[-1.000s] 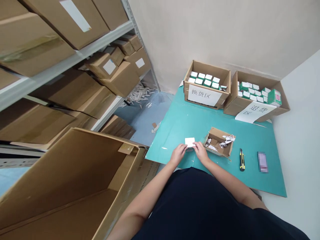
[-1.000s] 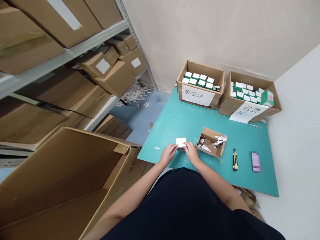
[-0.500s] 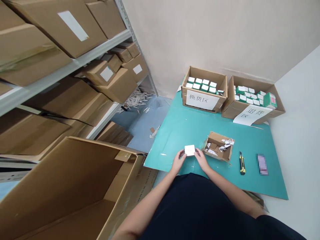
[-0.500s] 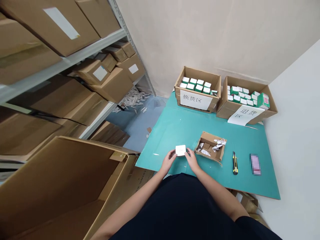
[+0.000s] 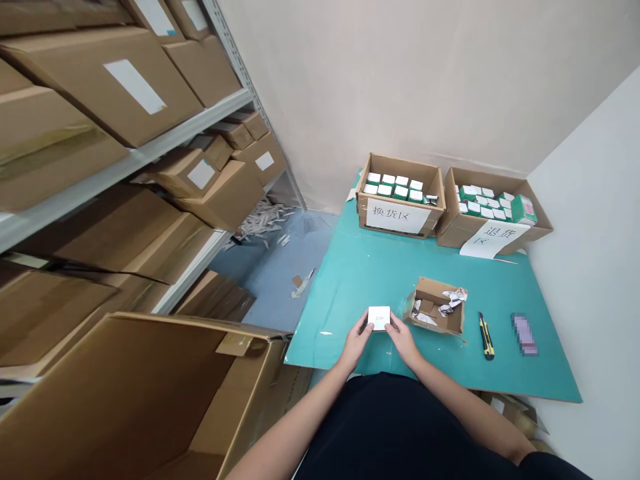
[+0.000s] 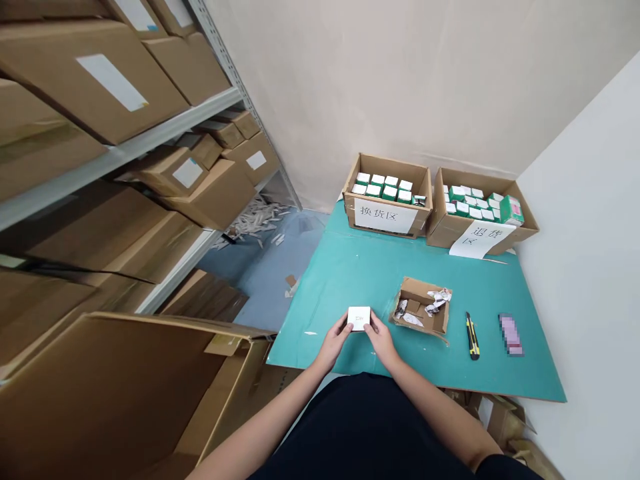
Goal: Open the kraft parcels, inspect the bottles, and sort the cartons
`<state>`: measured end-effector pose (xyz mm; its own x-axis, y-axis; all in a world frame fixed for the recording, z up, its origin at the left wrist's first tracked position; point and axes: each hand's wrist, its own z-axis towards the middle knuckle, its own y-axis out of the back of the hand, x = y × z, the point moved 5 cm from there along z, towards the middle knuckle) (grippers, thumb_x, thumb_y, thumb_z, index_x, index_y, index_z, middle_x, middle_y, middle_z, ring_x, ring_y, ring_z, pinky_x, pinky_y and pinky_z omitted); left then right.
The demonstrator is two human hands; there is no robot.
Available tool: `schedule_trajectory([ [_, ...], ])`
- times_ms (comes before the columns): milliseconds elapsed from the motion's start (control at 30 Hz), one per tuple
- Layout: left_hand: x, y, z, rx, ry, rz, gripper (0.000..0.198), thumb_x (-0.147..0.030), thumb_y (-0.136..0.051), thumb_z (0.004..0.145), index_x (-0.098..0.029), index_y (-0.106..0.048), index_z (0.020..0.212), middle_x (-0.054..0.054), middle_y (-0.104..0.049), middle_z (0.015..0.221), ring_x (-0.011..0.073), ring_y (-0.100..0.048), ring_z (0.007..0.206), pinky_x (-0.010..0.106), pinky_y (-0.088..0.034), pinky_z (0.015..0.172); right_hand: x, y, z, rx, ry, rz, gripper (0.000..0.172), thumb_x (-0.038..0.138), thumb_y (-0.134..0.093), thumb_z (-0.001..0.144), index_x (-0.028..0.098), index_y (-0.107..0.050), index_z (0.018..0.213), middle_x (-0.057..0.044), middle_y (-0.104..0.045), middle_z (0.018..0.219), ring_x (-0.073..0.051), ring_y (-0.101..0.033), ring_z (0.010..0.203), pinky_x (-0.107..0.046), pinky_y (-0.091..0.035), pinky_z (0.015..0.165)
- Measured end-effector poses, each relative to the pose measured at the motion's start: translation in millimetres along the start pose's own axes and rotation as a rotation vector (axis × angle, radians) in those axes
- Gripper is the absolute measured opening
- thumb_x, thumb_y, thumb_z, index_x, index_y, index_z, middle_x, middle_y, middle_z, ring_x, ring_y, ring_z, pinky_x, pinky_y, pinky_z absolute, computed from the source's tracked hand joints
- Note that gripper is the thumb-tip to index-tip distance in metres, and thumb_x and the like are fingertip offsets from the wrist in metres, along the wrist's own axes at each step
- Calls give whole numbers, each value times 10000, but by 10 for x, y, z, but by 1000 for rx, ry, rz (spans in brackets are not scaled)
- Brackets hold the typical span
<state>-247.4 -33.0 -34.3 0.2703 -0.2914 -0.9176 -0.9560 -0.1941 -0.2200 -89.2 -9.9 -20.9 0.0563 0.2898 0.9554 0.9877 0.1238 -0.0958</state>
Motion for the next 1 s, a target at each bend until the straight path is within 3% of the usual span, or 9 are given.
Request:
schedule_trajectory([
  [233,-779,-190,290,35,-117,10,769,-656,-735,768,-207,-632,1384,117,-581,1491,329,-505,1418,474,-362,1216,765,-93,235,-66,126,0,838,707,-728,750,228,-619,1429,-96,-610,1451,-345,-570,1355,-542,-394,1182],
  [500,-1941,-800,1095,155,-362,-3,653,-581,-734,822,-211,-641,1351,130,-618,1451,323,-560,1362,495,-420,1167,1956,141,978,-89,331,-32,801,640,-720,803,219,-577,1469,-83,-582,1482,-328,-546,1381,-527,-377,1202],
  [633,-2490,-1185,1684,223,-479,-1,589,-537,-732,845,-212,-642,1328,134,-629,1437,315,-565,1354,505,-425,1160,2555,353,1545,-100,449,-56,783,614,-702,833,213,-554,1489,-75,-589,1477,-316,-536,1391,-502,-383,1204],
  [767,-2954,-1632,2440,293,-551,19,572,-517,-709,868,-213,-629,1346,131,-611,1457,316,-539,1379,499,-423,1161,3084,651,2267,-135,537,-140,757,584,-674,864,221,-523,1511,-51,-578,1491,-283,-526,1402,-459,-390,1199],
  [900,-3294,-2089,3288,354,-575,6,568,-514,-719,855,-200,-649,1322,136,-634,1427,325,-558,1355,493,-445,1136,3484,960,3068,-175,599,-172,724,551,-644,890,222,-508,1521,-52,-582,1491,-273,-519,1406,-453,-394,1193],
  [1000,-3420,-2363,3881,375,-590,-16,561,-519,-736,833,-196,-673,1287,133,-660,1394,313,-593,1308,478,-459,1119,3647,1149,3637,-175,626,-159,710,526,-629,900,207,-503,1522,-69,-578,1497,-264,-535,1390,-432,-411,1177],
])
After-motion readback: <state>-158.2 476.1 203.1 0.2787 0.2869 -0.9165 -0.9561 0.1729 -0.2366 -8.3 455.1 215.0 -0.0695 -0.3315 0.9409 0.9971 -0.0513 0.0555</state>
